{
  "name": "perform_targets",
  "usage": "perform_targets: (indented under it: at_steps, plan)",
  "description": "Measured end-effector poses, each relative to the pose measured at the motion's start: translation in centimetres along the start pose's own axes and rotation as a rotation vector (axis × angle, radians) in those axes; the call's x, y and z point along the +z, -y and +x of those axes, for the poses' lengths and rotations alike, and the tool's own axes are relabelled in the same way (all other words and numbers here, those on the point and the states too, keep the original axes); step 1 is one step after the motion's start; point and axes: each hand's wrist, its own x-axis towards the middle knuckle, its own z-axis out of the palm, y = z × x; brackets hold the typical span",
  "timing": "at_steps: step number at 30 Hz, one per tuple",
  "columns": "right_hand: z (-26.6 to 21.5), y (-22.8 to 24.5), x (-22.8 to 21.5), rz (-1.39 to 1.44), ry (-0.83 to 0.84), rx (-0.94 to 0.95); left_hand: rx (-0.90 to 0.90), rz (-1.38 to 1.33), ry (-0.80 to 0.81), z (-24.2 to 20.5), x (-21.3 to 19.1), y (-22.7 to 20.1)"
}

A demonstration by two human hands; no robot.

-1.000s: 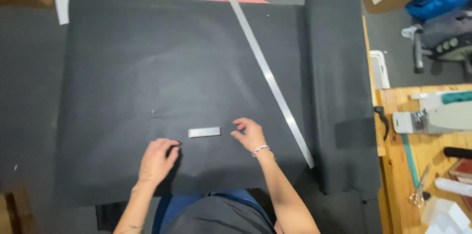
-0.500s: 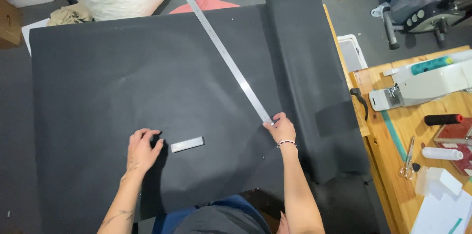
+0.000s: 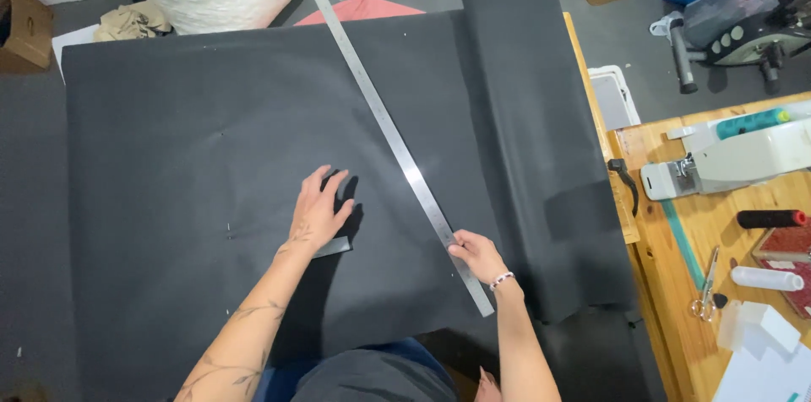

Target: The person measures a large piece of black fabric on a wooden table using a metal ruler and a yellow chalk marker. They mark specific points on the fabric, then use pins to secure the material before folding it.

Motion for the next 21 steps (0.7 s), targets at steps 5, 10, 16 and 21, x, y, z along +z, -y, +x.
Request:
perform_targets:
  at_steps: [5,10,16,21]
  plan:
    - [-3.8,3.7,-1.3,0.285,0.085,0.043,-0.486,-1.125,0.129,2.2,0.2,-1.9]
    - [-5.2,3.7,-0.7,0.341,0.245,0.063,-0.509,-1.381,0.028,2.5,-3.3,-4.9]
    - [-3.2,0.8,2.4,-0.021,0.423,0.079,-0.586,-1.079,-0.227,2.7,3.3,4.6]
    - [-3.3,6.8,2.1,-0.304,0.505,0.074,-0.674,-1.006,-0.259,1.4,4.5,9.0]
